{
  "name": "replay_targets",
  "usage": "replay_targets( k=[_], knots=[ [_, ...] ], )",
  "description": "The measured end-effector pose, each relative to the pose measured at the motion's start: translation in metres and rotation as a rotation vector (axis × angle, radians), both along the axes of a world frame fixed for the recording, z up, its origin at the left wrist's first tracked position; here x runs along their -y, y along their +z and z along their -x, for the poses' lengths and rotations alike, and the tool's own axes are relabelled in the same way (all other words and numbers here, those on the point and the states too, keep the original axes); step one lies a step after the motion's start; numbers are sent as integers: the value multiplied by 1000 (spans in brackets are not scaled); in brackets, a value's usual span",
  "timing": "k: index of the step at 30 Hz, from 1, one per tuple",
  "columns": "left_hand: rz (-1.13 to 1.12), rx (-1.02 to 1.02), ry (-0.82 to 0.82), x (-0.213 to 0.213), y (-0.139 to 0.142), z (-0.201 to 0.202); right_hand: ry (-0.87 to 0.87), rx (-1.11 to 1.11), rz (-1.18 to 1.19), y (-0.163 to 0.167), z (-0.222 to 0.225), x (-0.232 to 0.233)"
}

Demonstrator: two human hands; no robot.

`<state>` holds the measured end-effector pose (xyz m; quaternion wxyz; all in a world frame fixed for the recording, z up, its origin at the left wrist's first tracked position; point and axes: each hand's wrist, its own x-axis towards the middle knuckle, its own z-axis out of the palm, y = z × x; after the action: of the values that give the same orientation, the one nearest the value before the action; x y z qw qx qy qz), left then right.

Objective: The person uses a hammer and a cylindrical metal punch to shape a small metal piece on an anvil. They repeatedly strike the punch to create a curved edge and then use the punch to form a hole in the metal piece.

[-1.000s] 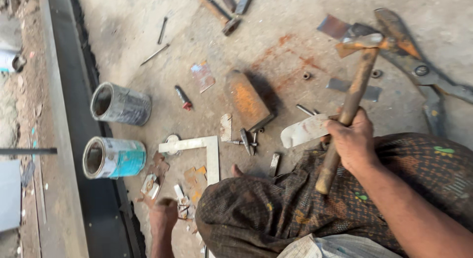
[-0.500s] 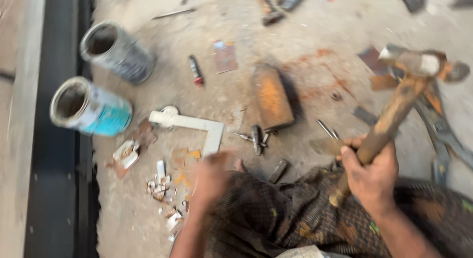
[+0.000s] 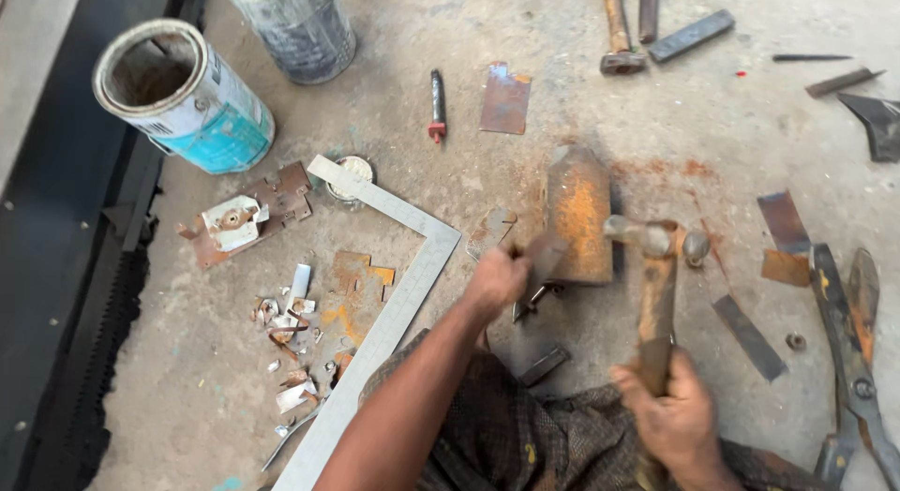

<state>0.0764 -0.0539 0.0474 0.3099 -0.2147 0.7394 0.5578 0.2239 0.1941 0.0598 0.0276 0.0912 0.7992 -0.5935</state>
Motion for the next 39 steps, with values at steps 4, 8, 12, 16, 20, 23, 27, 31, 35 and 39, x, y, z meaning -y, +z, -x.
replay_targets(
  k=[4, 8, 12, 16, 20, 23, 27, 31, 35, 39],
  knots=[
    [108, -269, 41, -2, -37, 29, 11, 196, -192, 11, 32, -33],
    [157, -364, -7, -14, -61, 30, 126, 117, -469, 34, 58, -46],
    [161, -310, 22, -22, -63, 26, 271, -149, -613, 36, 76, -37],
    [173, -263, 25, -26, -51, 26, 464, -144, -799, 15, 96, -16],
    [163, -228, 69, -26, -40, 24, 435, 406, -940, 10, 99, -11],
    [118, -217, 117, -25, -36, 19, 425, -117, -751, 11, 93, -13],
    [130, -282, 67, -25, -38, 19, 504, 88, -879, 8, 90, -10],
    [195, -203, 30, -27, -47, 18, 413, 231, -759, 11, 88, -5],
    [197, -247, 42, -28, -54, 15, 456, 168, -842, 19, 88, -6],
    [221, -227, 29, -27, -58, 13, 363, 323, -780, 22, 86, -11]
  ],
)
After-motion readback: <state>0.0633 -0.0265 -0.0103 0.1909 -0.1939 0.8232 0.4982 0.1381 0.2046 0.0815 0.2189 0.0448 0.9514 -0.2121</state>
